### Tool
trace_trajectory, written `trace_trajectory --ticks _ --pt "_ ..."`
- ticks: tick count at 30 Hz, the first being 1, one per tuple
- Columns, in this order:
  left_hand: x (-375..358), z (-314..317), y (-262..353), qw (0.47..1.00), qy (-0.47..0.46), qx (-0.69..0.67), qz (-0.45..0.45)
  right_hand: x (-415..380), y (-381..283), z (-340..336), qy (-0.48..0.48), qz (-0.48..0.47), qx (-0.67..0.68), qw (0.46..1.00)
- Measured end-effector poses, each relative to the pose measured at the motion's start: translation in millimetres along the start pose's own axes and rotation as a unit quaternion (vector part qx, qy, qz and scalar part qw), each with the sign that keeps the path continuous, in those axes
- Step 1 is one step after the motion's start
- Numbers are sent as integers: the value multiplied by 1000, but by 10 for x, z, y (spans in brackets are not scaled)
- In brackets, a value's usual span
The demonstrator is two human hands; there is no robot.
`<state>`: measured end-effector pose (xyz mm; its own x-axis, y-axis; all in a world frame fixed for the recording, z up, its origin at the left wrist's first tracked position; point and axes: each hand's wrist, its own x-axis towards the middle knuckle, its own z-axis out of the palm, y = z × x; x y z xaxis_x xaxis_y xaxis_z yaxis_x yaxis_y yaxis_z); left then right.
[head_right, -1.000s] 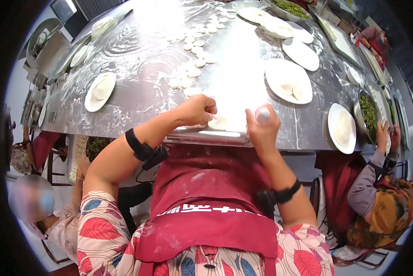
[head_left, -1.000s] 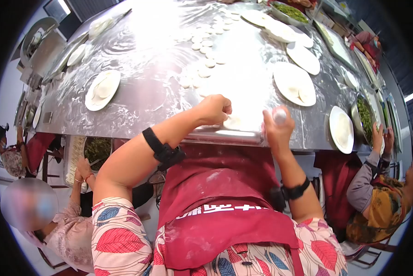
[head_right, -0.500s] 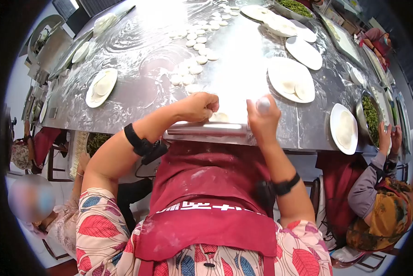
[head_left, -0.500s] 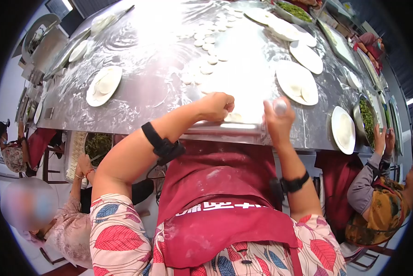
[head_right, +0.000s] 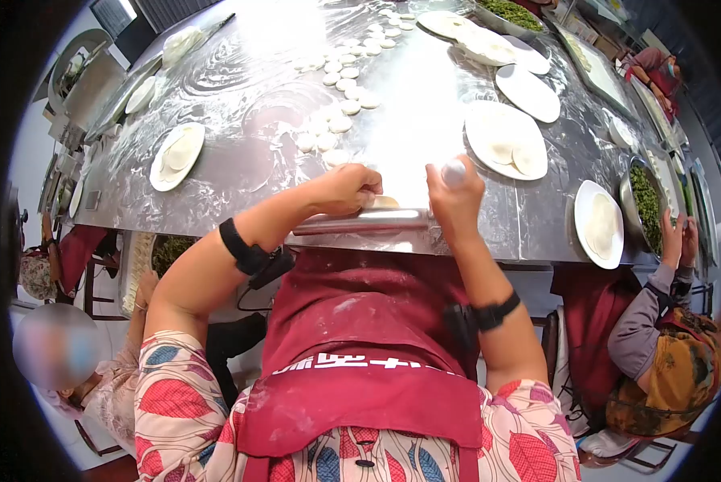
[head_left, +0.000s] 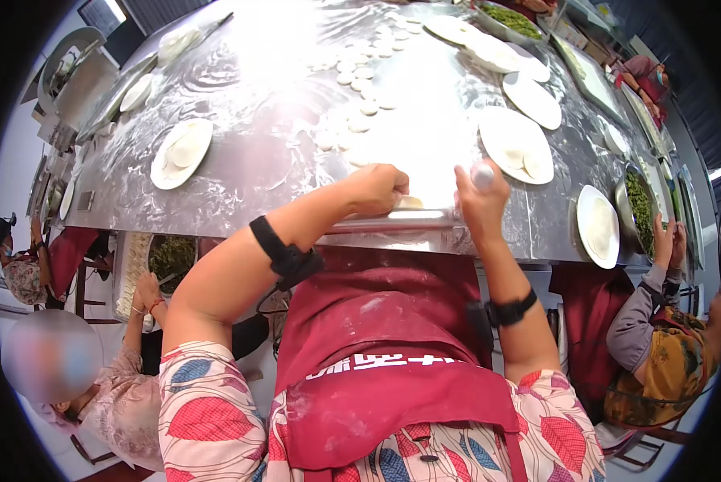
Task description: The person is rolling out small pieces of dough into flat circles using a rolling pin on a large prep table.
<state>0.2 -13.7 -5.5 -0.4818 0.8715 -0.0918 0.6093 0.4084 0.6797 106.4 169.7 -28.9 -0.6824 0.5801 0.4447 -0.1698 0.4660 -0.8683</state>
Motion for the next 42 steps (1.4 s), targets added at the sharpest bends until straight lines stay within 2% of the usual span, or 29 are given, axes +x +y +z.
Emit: trace_trajectory --ticks 3,4,5,7,8,9,11,12,13,16,18,20,21,23,24,27,28,31,34,37,38,40,41,42 --pt "89 15 62 999 5 22 -35 209 143 131 -9 -20 -24 999" --pt "96 49 55 1000 24 14 -13 176 140 110 -4 -25 -23 999" --pt "103 58 33 1000 6 21 -8 132 128 76 -2 -32 -25 999" --pt "41 18 72 999 -31 29 -2 -161 -135 -128 -11 29 24 999" --pt "53 69 -43 999 -9 33 14 -336 -246 -218 -13 52 41 998" --pt "30 48 -36 1000 -11 -5 -17 -436 -309 -265 -14 78 58 995" --pt "-40 34 1 994 -25 -76 -78 -369 -107 -237 -6 16 18 1000" --pt "-75 17 50 995 -26 -61 -72 -314 -29 -208 2 -13 -1 1000" --pt "-67 25 50 998 -14 -37 -57 -168 -162 -121 -1 27 1 1000" --pt "18 -11 55 999 27 30 -30 153 63 110 -2 -1 7 1000" --pt "48 -14 116 999 -3 36 -38 222 127 142 -2 -31 -33 999" --pt "60 -22 145 995 -38 68 -54 9 -6 -18 -2 -15 -25 1000" --pt "45 4 109 997 -26 47 -51 -169 -96 -135 -3 -4 -22 1000" --pt "10 25 43 999 -3 11 -48 -469 -313 -260 -4 69 54 996" --pt "-21 -11 111 996 -20 -28 -80 -524 -300 -294 -22 82 100 991" --pt "-96 -22 199 997 -48 -4 -52 -239 -126 -158 5 -15 -19 1000" --pt "-71 -19 211 998 -33 7 -57 -88 -119 -77 -11 9 12 1000" --pt "75 25 162 998 2 27 -63 253 19 151 -24 9 -21 999" --pt "128 10 149 998 -13 6 -64 170 61 66 -23 -13 -46 999" --pt "92 33 33 999 -12 13 -46 -284 -229 -197 -16 54 36 998" --pt "47 31 18 998 -1 -23 -63 -341 -261 -219 -16 62 42 997" --pt "-24 -34 45 997 -39 -39 -63 -435 -282 -254 -8 82 55 995" --pt "-44 -36 69 995 -62 -46 -61 -376 -247 -213 -7 61 44 997" --pt "-30 -19 77 997 -39 -31 -53 -190 -173 -115 -6 39 33 999"
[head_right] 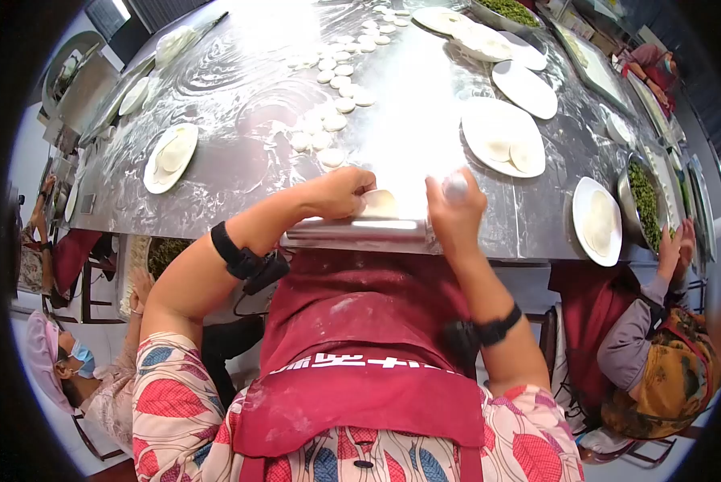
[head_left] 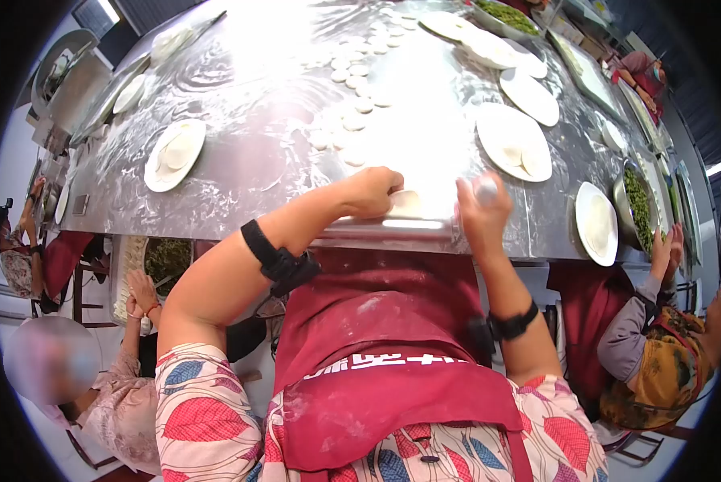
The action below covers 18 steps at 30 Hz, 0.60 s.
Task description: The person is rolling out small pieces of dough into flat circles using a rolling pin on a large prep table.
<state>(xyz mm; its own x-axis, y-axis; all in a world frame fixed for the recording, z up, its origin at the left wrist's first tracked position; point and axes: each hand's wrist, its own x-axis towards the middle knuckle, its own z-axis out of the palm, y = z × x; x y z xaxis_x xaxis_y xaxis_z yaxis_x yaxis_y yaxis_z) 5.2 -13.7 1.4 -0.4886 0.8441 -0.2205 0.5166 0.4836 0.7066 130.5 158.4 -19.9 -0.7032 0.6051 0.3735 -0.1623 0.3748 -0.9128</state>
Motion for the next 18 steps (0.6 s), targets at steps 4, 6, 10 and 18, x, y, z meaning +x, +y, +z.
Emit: trace_trajectory --ticks 4,6,10,18 --pt "144 -7 -38 997 65 38 -13 540 174 318 -16 -63 -40 997" --pt "175 -18 -42 997 63 23 -34 599 218 347 -19 -72 -53 996" --pt "25 1 69 996 40 74 -10 32 57 -14 4 -40 -27 999" --pt "26 39 -111 995 51 -79 -20 -343 -47 -181 -10 -42 28 999"
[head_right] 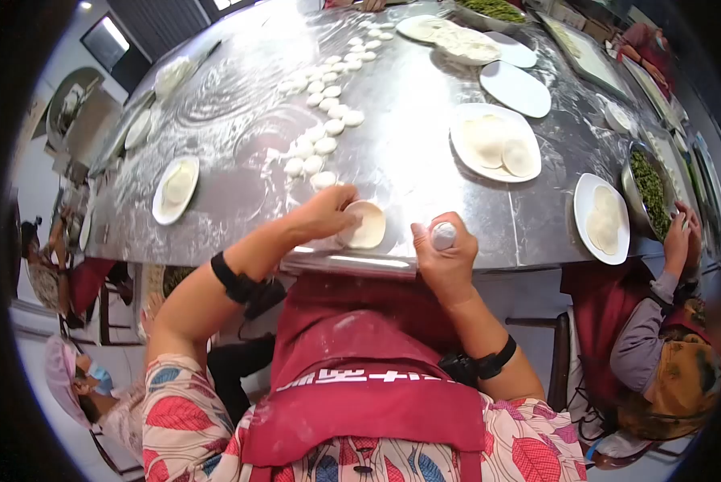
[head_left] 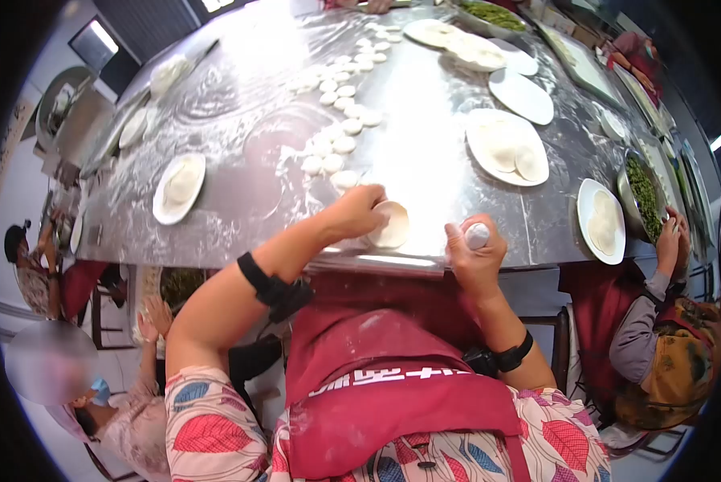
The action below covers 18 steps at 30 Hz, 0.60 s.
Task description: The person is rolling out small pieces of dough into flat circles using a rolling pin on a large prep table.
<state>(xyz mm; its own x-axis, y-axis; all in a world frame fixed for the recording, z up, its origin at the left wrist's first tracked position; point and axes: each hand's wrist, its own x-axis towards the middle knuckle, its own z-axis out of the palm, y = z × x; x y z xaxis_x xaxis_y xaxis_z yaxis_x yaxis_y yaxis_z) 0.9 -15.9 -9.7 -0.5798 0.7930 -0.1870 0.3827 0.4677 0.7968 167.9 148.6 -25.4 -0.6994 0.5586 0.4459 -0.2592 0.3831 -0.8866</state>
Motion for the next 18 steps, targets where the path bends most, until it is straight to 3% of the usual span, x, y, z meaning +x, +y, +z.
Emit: trace_trajectory --ticks 3,10,11,13,16,18 --pt "50 51 93 975 -23 -176 -131 89 -142 -11 -5 -46 -28 999" --pt "1094 74 741 986 -73 -146 -30 114 -75 -51 -28 -32 22 999" --pt "1246 75 903 960 -111 -254 -31 122 -72 -54 -29 -41 24 998" --pt "1611 66 1038 920 -63 -387 29 130 -64 -62 -33 -44 22 998" --pt "1578 -36 874 950 -30 -301 -70 116 -72 -79 -42 -36 13 998" --pt "1405 -163 677 958 -10 -277 -78 103 -108 -69 -41 -35 24 998"
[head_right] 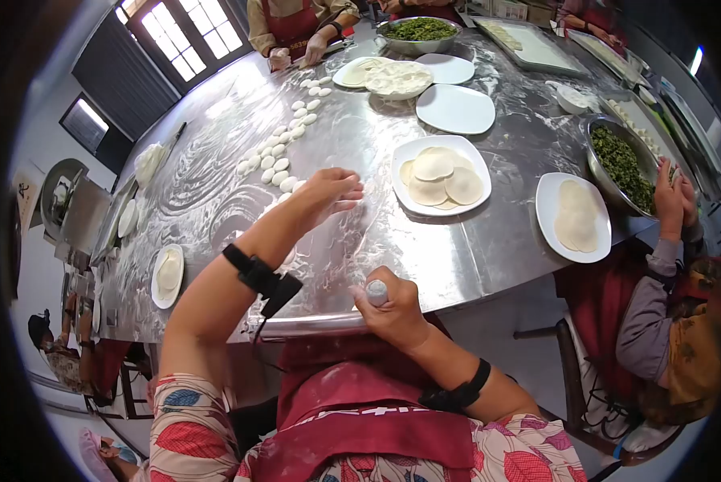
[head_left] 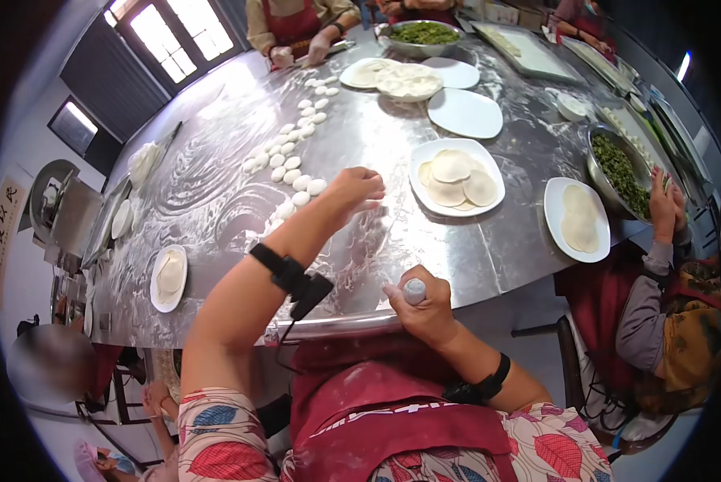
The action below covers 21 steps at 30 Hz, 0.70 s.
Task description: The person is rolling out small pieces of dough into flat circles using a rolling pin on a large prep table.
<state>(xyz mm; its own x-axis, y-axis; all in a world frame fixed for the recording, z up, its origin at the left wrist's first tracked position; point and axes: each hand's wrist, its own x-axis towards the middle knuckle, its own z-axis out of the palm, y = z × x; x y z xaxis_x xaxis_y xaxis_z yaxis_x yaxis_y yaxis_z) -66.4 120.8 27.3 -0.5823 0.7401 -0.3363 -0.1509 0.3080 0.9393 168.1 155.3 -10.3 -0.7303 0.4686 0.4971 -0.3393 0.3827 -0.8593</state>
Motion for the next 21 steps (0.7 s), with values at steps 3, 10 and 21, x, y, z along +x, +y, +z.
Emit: trace_trajectory --ticks 3,10,21 --pt "-402 -376 -66 996 46 72 3 -20 25 13 3 2 3 1000" --pt "-1020 -1105 -480 962 152 227 1 3 69 82 17 11 -7 1000" --pt "-1201 -626 -789 834 150 522 96 -96 131 67 33 78 -4 996"
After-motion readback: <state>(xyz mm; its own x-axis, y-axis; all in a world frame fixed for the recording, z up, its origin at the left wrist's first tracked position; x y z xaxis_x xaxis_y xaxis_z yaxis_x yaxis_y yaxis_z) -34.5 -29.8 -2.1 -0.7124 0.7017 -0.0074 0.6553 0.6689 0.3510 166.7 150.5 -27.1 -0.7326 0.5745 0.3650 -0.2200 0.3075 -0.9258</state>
